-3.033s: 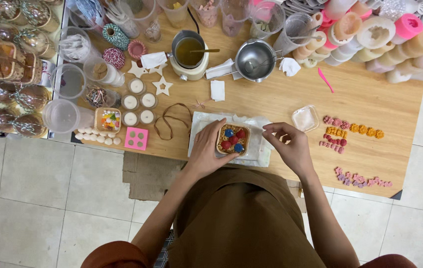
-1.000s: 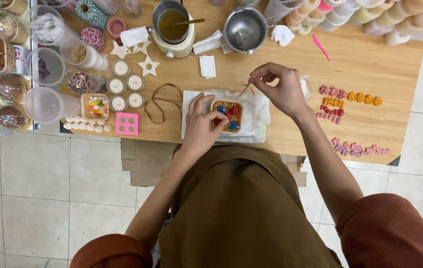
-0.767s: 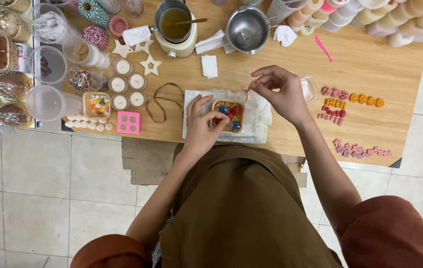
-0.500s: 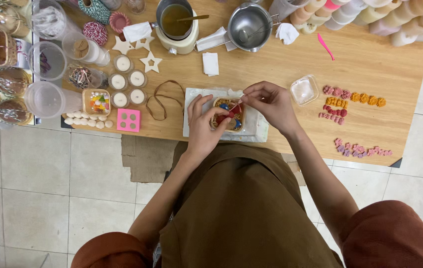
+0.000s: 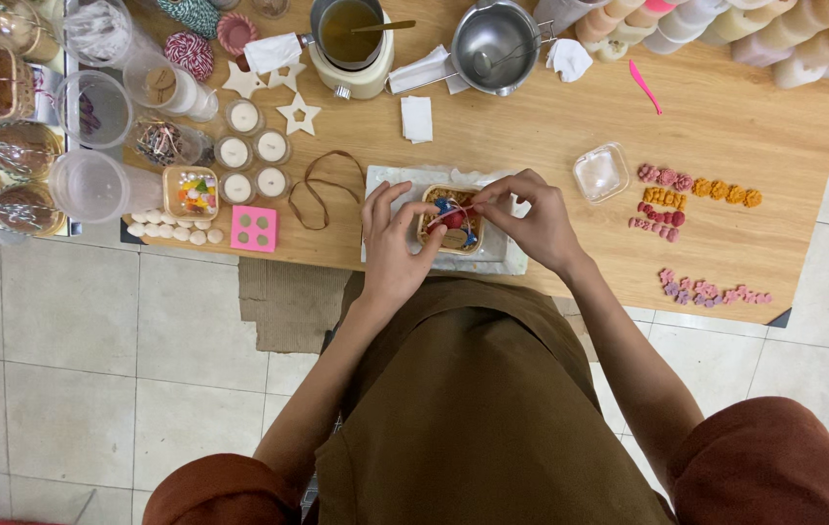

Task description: The person ties a ribbon around a small container of wax melts, places it on a shelf, retrieves wood wool from a box, and places it into a small wooden box along with several wax melts.

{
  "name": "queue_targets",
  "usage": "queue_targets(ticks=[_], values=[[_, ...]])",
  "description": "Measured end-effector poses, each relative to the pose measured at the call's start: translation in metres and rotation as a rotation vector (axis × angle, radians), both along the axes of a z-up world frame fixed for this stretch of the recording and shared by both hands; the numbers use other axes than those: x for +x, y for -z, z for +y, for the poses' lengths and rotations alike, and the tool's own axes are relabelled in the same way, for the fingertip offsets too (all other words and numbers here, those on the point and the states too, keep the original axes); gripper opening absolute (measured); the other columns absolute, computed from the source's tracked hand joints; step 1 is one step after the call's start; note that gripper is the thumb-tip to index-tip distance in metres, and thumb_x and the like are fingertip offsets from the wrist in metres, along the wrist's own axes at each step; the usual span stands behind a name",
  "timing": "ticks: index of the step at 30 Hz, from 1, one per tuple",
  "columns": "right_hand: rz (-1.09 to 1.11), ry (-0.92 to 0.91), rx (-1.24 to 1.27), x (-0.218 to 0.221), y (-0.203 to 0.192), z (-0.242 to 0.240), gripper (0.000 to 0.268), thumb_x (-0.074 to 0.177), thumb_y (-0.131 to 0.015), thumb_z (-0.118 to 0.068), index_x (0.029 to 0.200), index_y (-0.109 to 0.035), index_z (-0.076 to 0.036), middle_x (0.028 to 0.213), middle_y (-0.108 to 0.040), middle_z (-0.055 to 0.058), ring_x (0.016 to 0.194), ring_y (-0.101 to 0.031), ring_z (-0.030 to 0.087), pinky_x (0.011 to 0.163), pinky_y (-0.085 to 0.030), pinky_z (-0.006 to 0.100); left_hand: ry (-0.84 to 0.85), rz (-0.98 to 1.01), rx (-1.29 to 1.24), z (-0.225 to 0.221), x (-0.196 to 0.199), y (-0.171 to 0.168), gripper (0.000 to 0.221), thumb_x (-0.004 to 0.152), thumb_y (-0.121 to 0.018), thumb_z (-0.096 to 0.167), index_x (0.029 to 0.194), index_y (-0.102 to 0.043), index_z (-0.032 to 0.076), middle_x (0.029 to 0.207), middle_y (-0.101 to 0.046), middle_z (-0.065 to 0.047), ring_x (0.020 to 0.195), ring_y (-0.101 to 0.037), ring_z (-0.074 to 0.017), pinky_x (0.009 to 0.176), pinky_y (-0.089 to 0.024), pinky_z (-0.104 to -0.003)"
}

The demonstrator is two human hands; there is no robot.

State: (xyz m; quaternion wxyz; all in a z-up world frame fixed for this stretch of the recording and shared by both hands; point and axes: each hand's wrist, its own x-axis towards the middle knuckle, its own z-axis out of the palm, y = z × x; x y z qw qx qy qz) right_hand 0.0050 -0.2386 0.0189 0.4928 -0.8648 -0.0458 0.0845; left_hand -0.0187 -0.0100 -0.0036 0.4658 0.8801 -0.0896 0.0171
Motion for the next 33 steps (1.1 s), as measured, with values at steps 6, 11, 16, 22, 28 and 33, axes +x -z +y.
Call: queue_targets(ticks=[6,11,16,22,28,33], values=[[-0.185,-0.092,-0.123,0.003,-0.005,0.002,0.017,0.084,-0.085,-0.013,0.101,-0.082,-0.013,0.094,-0.076,0.001,0.090,-0.061,0.019,0.087,-0.049,0.036,0.009,0.006,0.005,0.001,-0.001,0.004,0.020,0.090,-0.080,0.018,0.107,-0.072,0.012,0.140,-0.050,-0.016,0.143,-0.035,-0.0419,0.117,-0.034,-0.053],[-0.261,-0.112,-0.134,0.004,-0.012,0.006,0.020,0.082,-0.086,-0.013,0.100,-0.078,-0.010,0.099,-0.075,0.003,0.092,-0.062,0.020,0.087,-0.047,0.036,0.005,0.014,-0.014,0.002,0.001,-0.001,0.025,0.090,-0.079,0.019,0.111,-0.070,0.010,0.141,-0.050,-0.016,0.143,-0.035,-0.0417,0.118,-0.035,-0.053],[-0.195,-0.034,-0.117,0.003,-0.015,0.006,0.021,0.083,-0.086,-0.015,0.102,-0.079,-0.010,0.098,-0.075,0.004,0.083,-0.060,0.019,0.081,-0.048,0.034,0.081,-0.017,0.055,0.004,0.005,-0.012,0.034,0.093,-0.077,0.022,0.124,-0.071,0.011,0.143,-0.046,-0.017,0.145,-0.030,-0.0428,0.119,-0.031,-0.054],[-0.211,-0.016,-0.129,0.002,-0.013,0.011,0.020,0.083,-0.087,-0.016,0.101,-0.081,-0.011,0.092,-0.077,0.002,0.080,-0.060,0.018,0.079,-0.049,0.034,0.124,-0.089,0.105,-0.005,0.011,-0.019,0.030,0.091,-0.078,0.024,0.119,-0.074,0.016,0.147,-0.047,-0.013,0.148,-0.030,-0.0382,0.121,-0.032,-0.052],[-0.174,0.185,-0.023,0.006,0.008,-0.024,0.013,0.097,-0.077,-0.016,0.106,-0.078,-0.006,0.104,-0.076,0.007,0.089,-0.063,0.017,0.081,-0.050,0.031,0.104,-0.031,0.079,0.000,0.019,-0.017,0.043,0.089,-0.078,0.023,0.128,-0.065,0.011,0.145,-0.045,-0.016,0.145,-0.030,-0.0397,0.119,-0.033,-0.053],[0.010,0.497,-0.144,0.020,0.051,-0.128,0.032,0.097,-0.074,-0.026,0.122,-0.070,-0.007,0.119,-0.074,0.010,0.102,-0.071,0.017,0.086,-0.057,0.033,0.039,-0.031,0.040,0.009,0.019,-0.016,0.042,0.092,-0.075,0.016,0.132,-0.062,0.009,0.144,-0.050,-0.015,0.145,-0.035,-0.0379,0.119,-0.036,-0.051]])
